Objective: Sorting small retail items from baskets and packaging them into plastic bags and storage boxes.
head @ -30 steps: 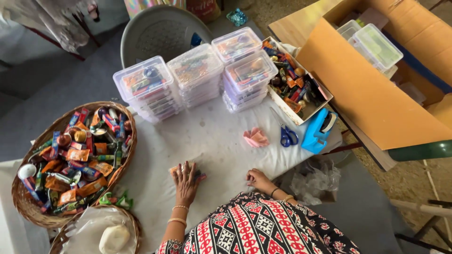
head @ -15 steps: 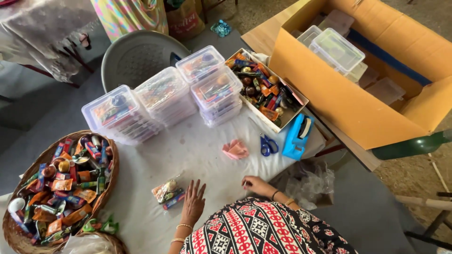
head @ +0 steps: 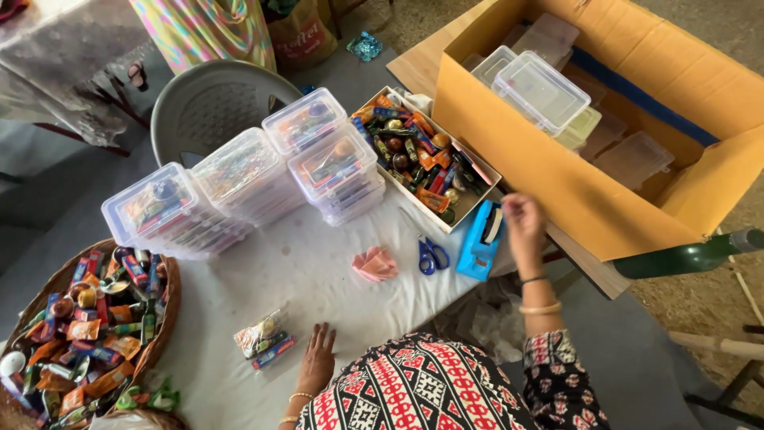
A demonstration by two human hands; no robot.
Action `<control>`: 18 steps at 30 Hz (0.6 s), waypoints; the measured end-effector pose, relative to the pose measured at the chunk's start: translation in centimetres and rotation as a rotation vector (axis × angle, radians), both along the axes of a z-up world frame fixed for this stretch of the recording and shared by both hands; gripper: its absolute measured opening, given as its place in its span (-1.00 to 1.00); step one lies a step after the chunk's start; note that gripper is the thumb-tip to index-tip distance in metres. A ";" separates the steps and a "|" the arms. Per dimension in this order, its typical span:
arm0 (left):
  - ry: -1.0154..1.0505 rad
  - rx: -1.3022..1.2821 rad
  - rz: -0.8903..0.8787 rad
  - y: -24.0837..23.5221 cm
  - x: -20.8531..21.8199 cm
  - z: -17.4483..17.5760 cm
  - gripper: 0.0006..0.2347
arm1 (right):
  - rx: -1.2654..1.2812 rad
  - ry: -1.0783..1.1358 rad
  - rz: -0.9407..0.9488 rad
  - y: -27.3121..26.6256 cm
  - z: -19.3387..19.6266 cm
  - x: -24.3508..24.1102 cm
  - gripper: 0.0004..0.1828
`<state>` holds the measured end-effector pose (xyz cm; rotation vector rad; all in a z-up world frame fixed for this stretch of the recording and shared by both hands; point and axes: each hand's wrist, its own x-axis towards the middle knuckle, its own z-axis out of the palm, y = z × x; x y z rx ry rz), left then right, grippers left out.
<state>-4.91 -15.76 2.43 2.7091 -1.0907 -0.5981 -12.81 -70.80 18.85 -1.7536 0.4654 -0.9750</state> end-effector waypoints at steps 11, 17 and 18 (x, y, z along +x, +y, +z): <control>0.161 -0.032 0.104 -0.5 0.6 0.8 -0.34 | -0.059 -0.243 -0.347 -22.4 8.2 0.4 -0.82; 0.214 0.065 0.138 -1.2 0.7 1.6 -0.32 | -0.402 0.317 -0.464 -39.1 2.0 -6.1 -0.76; 0.209 0.072 0.139 -1.2 0.8 1.4 -0.31 | -0.414 0.556 -0.528 -41.4 0.7 -7.6 -0.69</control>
